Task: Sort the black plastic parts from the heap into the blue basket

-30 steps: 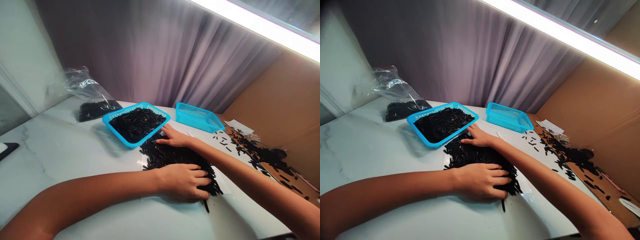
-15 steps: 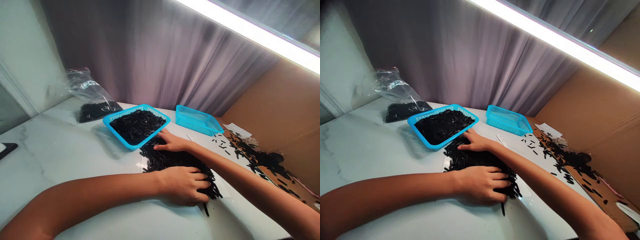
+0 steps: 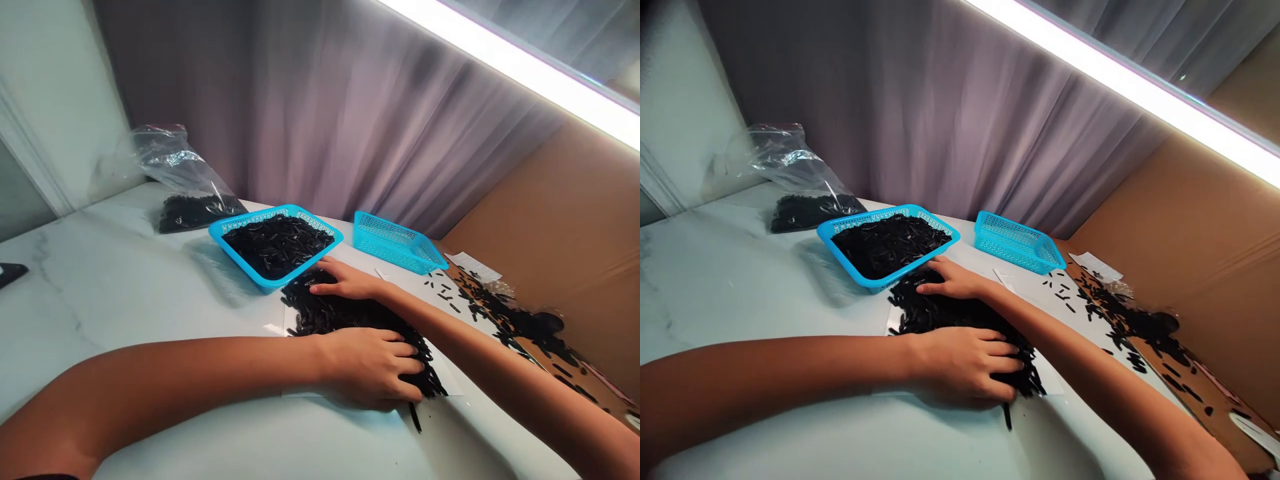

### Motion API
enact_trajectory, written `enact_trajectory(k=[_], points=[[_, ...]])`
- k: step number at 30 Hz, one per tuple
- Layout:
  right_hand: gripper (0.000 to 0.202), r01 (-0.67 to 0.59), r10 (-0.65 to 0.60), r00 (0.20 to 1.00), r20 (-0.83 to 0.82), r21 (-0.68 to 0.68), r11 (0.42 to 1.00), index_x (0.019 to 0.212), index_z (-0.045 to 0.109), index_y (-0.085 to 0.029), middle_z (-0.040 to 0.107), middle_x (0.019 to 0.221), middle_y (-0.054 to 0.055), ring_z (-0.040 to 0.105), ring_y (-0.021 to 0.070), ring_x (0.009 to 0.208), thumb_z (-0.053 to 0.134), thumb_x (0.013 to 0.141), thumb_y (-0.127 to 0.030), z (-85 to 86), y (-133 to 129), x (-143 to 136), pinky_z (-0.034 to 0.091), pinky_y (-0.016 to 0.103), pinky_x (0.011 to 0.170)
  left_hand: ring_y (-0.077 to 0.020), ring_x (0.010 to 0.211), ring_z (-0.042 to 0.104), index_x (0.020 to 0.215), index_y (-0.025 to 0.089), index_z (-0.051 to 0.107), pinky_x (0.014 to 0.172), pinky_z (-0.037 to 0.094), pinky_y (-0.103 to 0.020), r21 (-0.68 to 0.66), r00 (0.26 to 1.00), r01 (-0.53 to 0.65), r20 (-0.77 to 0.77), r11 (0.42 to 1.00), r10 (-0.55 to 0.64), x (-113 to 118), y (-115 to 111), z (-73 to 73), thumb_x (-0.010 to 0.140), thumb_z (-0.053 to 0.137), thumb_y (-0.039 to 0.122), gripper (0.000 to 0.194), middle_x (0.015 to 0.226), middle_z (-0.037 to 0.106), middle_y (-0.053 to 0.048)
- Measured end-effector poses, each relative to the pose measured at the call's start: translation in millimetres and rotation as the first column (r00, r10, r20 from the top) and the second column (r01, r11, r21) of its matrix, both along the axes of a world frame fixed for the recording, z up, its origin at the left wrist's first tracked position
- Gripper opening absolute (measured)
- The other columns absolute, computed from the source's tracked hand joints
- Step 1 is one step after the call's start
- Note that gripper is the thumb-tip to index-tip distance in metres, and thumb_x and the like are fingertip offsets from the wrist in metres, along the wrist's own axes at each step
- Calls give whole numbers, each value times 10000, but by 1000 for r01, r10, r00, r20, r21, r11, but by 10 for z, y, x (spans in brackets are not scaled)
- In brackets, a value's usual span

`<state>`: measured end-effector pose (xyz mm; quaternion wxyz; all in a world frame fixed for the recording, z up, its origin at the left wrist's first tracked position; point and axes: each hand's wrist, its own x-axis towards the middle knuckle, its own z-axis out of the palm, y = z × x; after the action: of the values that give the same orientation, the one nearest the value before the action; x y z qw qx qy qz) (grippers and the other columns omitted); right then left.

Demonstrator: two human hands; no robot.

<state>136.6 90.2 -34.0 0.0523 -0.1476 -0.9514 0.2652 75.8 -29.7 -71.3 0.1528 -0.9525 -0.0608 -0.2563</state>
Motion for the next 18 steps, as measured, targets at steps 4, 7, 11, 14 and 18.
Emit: enact_trajectory(k=[4,7,11,14,18], points=[[577,-53,51,998,42,62,997,1379,549,-179,422,1531,149,389,332,1415,635,906,-496,16,-43,-20,247,528,1204,-220,1020,637,982,246,721,929,494,-362,-14,1000,-6,1,1000,6,12,2,-2,943,565,322,178,1112,688,-85],[567,-78,72,996,51,120,990,1377,544,-181,436,1510,151,411,331,1394,612,919,-509,25,-61,-21,276,529,1191,-223,1034,639,992,258,723,920,502,-365,-30,1000,-4,15,1000,4,24,15,-21,931,585,327,166,1120,692,-78],[496,-101,87,994,70,231,968,1287,597,-174,548,1374,159,521,327,1272,579,935,-524,61,-86,-16,384,522,1117,-224,1054,642,994,254,726,929,504,-368,-16,1000,1,28,1000,0,33,31,-60,932,584,331,173,1150,692,-79],[479,-95,64,992,105,314,945,1224,637,-168,627,1270,166,586,338,1179,566,936,-544,136,-173,-22,446,517,1043,-234,1094,632,1044,236,727,982,483,-383,2,1000,-7,20,1000,7,31,33,-70,959,528,327,235,1187,687,-86],[494,-51,8,995,101,430,901,1260,642,-149,679,1221,178,639,345,1112,522,966,-526,265,-418,-71,482,491,970,-257,1151,609,1098,216,733,1068,426,-411,15,999,-21,-26,1000,22,29,25,-23,992,433,303,330,1220,688,-87]])
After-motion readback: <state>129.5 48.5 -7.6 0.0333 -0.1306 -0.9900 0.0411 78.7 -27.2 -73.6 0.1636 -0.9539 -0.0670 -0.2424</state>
